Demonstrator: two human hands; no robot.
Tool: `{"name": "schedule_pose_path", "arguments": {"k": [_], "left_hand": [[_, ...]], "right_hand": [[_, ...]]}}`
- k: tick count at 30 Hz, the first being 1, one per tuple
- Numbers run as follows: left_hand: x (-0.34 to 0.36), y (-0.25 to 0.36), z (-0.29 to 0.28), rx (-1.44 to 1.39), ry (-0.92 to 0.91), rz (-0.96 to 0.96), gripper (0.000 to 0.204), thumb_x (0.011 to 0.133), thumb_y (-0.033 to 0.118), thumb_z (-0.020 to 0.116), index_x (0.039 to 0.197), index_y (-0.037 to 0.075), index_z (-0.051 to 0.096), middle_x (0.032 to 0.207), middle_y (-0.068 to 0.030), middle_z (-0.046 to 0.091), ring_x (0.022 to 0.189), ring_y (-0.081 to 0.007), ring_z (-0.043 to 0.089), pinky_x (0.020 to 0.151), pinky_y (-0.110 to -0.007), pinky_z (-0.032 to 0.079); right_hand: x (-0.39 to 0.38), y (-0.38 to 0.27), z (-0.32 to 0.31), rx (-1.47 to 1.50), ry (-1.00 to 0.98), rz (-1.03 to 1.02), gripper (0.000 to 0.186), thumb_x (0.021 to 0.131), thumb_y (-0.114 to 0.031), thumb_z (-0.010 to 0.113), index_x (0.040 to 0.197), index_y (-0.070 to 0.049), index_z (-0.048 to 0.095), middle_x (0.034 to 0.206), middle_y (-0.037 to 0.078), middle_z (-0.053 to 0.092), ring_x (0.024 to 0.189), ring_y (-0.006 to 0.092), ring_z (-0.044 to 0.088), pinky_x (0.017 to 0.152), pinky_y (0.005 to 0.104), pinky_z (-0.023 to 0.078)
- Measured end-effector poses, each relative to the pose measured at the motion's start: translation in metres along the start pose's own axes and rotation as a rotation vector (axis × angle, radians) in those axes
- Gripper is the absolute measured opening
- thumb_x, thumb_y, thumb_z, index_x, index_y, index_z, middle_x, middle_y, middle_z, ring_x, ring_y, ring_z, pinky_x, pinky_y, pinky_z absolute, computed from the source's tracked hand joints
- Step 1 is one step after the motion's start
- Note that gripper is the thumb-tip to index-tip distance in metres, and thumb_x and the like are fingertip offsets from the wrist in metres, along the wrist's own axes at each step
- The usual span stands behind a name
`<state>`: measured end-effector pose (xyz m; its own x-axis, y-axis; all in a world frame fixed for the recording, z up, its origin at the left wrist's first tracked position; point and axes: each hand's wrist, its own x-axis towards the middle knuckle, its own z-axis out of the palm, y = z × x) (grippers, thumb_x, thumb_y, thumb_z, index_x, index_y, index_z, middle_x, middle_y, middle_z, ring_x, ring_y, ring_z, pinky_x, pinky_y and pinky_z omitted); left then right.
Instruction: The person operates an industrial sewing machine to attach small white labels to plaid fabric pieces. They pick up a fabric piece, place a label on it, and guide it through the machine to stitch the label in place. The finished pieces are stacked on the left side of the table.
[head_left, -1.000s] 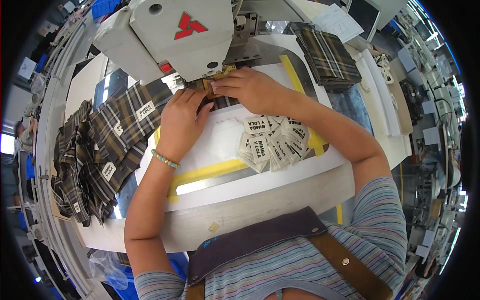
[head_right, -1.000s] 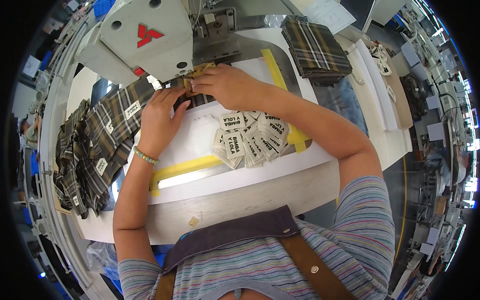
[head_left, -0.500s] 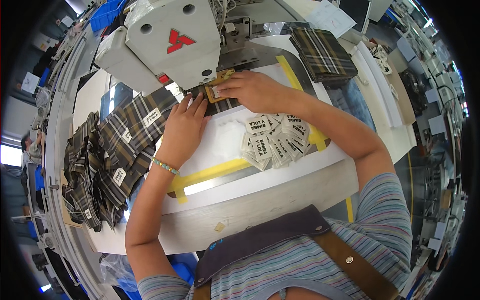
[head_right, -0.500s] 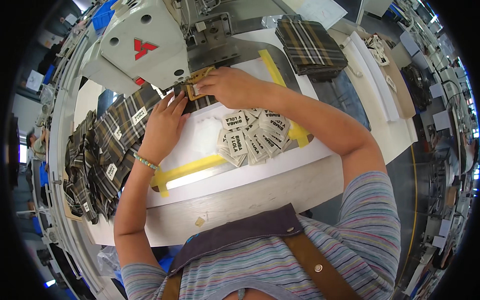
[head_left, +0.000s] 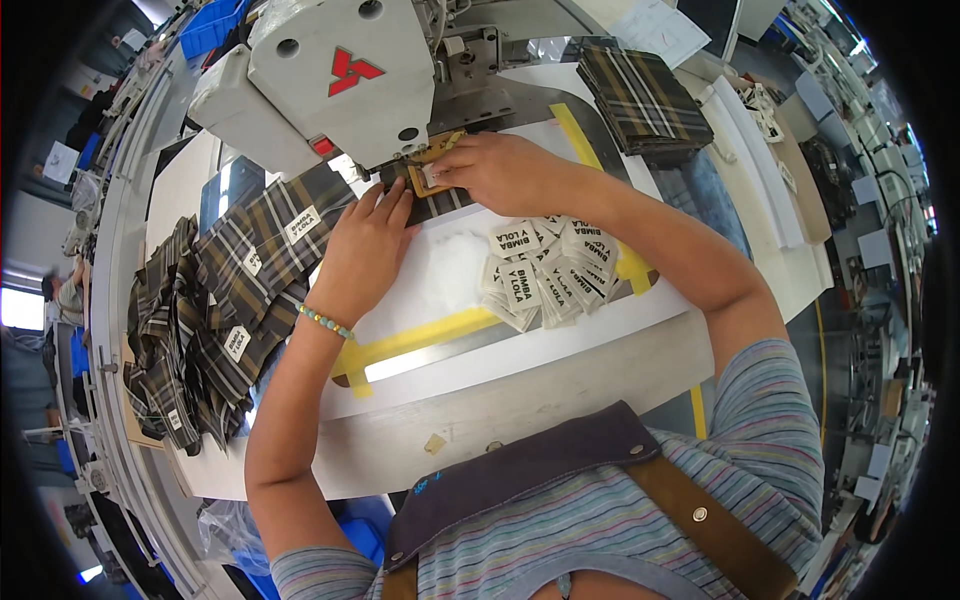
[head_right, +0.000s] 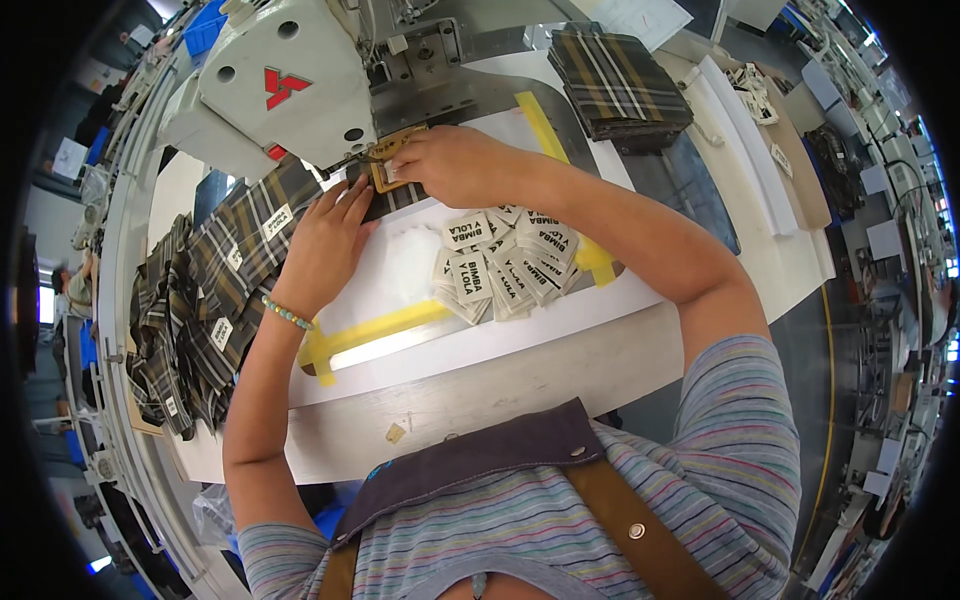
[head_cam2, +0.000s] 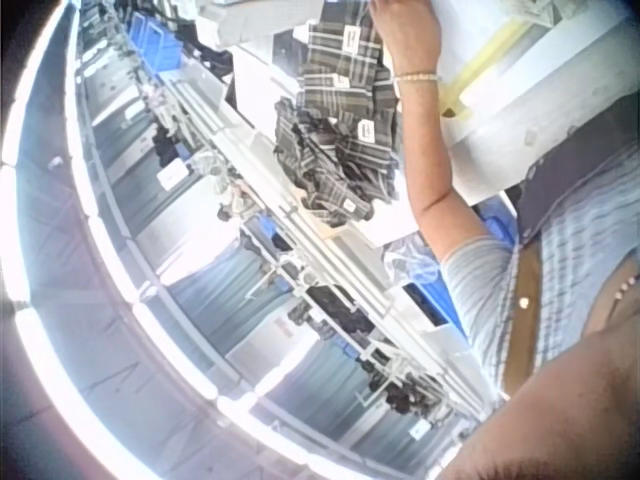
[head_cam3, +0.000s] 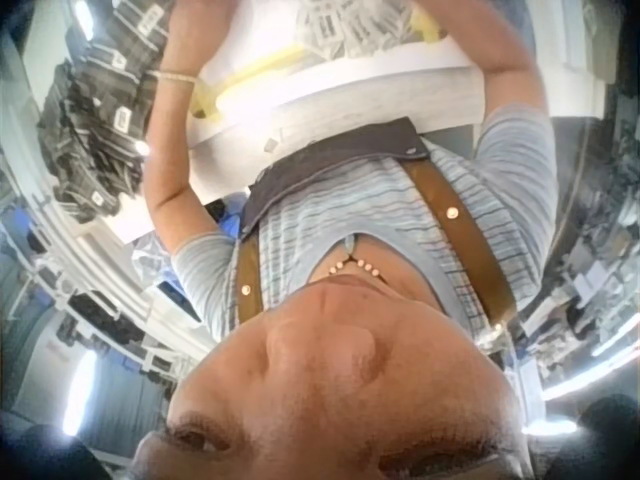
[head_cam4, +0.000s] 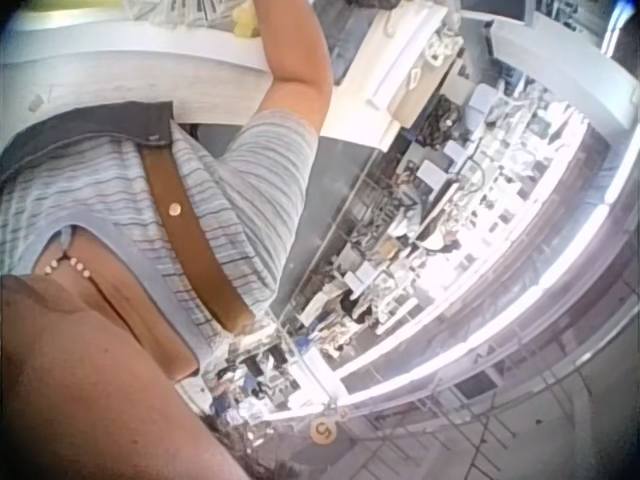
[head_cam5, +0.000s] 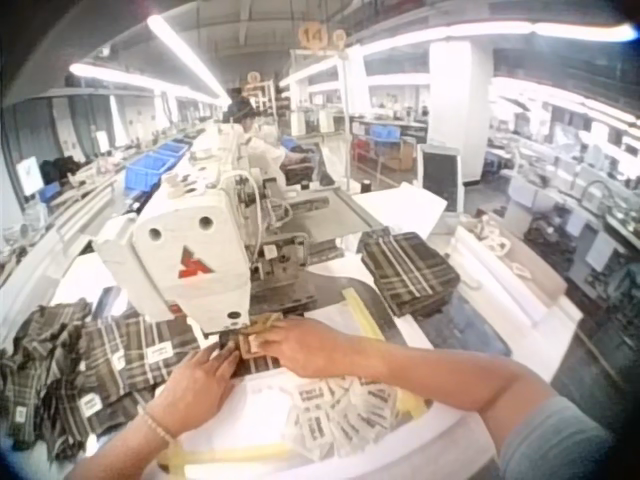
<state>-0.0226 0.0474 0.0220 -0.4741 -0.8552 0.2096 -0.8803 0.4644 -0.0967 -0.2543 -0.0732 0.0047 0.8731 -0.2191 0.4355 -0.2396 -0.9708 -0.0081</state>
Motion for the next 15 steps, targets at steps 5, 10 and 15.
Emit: {"name": "schedule_pose_path", "arguments": {"k": [5,10,15], "left_hand": [[0.0,-0.003,-0.002,-0.06,0.005,0.008,0.043,0.098,0.018,0.063,0.132,-0.006,0.057,0.143,-0.0191,0.058,0.131,-0.0357,0.054,0.11,-0.044,0.045],[0.004,-0.007,0.002,-0.049,0.015,0.004,0.046,0.097,0.019,0.064,0.134,-0.007,0.056,0.143,-0.0201,0.058,0.13,-0.0359,0.054,0.11,-0.043,0.045],[0.007,-0.013,0.003,-0.077,0.021,-0.001,0.048,0.096,0.02,0.064,0.135,-0.006,0.056,0.143,-0.0206,0.057,0.13,-0.0366,0.054,0.111,-0.043,0.044]], "right_hand": [[0.006,-0.001,-0.005,0.031,-0.056,0.014,0.028,0.085,-0.004,0.062,0.111,-0.003,0.074,0.122,0.007,0.07,0.111,0.0283,0.065,0.098,0.0393,0.054],[0.007,0.005,-0.002,0.014,0.0,-0.012,0.027,0.085,-0.004,0.062,0.109,-0.004,0.075,0.121,0.008,0.07,0.112,0.0285,0.064,0.098,0.0401,0.054],[0.014,0.007,-0.005,0.136,-0.026,0.073,0.028,0.083,-0.003,0.058,0.106,-0.001,0.074,0.122,0.011,0.07,0.118,0.031,0.061,0.103,0.042,0.051]]}}
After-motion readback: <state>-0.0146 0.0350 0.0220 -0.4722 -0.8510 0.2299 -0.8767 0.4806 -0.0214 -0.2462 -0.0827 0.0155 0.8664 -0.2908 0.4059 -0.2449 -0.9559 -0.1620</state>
